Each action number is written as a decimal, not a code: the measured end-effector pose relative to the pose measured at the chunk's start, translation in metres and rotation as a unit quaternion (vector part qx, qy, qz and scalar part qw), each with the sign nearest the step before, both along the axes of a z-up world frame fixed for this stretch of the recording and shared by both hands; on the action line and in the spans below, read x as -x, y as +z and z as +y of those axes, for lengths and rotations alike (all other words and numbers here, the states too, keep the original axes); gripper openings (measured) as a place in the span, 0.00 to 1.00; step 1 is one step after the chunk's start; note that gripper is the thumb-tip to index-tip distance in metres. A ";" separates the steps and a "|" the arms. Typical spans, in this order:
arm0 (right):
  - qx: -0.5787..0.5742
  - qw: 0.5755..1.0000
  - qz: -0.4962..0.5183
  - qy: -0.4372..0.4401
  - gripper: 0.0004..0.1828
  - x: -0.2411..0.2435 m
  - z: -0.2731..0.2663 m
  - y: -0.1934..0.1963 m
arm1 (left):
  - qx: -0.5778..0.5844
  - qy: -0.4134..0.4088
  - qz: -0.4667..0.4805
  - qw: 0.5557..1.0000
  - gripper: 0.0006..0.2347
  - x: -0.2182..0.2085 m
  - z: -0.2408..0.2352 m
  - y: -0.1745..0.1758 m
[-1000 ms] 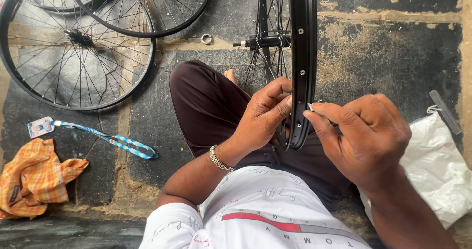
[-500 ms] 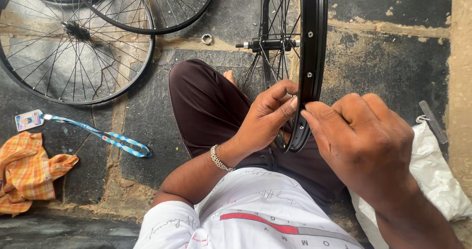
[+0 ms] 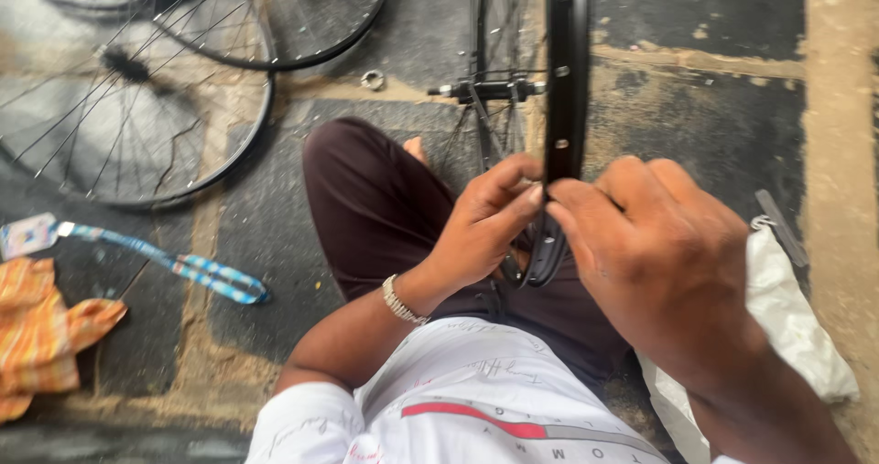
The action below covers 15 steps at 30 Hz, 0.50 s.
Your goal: The person sits on the ground and works on a bicycle wheel, using their hands to adjust the spokes and tighten the nipples. They rotate the wheel to access different sections and continue the adjustment process.
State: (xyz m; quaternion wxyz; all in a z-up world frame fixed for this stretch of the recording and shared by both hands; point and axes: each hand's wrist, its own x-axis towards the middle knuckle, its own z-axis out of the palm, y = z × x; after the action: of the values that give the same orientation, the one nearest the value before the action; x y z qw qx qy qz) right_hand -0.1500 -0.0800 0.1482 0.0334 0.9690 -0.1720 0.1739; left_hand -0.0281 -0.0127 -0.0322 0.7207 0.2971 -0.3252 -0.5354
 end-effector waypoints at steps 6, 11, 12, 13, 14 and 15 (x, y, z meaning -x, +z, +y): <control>-0.017 0.998 -0.050 0.034 0.07 0.008 -0.004 -0.012 | -0.053 0.012 0.058 0.997 0.04 -0.005 0.004 -0.003; 0.014 0.997 -0.050 0.054 0.09 0.009 -0.006 -0.018 | -0.031 -0.012 0.057 0.998 0.07 -0.015 0.008 -0.003; 0.018 0.997 -0.054 0.056 0.09 0.010 -0.007 -0.019 | -0.018 -0.017 0.064 0.998 0.06 -0.015 0.008 -0.003; 0.020 0.996 -0.058 0.062 0.10 0.009 -0.008 -0.019 | -0.020 -0.011 0.058 0.998 0.07 -0.016 0.005 -0.003; 0.022 0.996 -0.062 0.068 0.10 0.009 -0.010 -0.019 | -0.023 -0.006 0.051 0.998 0.09 -0.017 0.004 -0.004; 0.023 0.995 -0.061 0.070 0.09 0.010 -0.011 -0.020 | -0.027 0.002 0.045 0.999 0.10 -0.017 0.004 -0.005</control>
State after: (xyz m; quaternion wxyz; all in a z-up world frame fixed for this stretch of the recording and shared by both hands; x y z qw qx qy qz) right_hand -0.1596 -0.0906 0.1284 0.0329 0.9653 -0.1011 0.2387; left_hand -0.0108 -0.0088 -0.0367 0.7276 0.2926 -0.2774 -0.5550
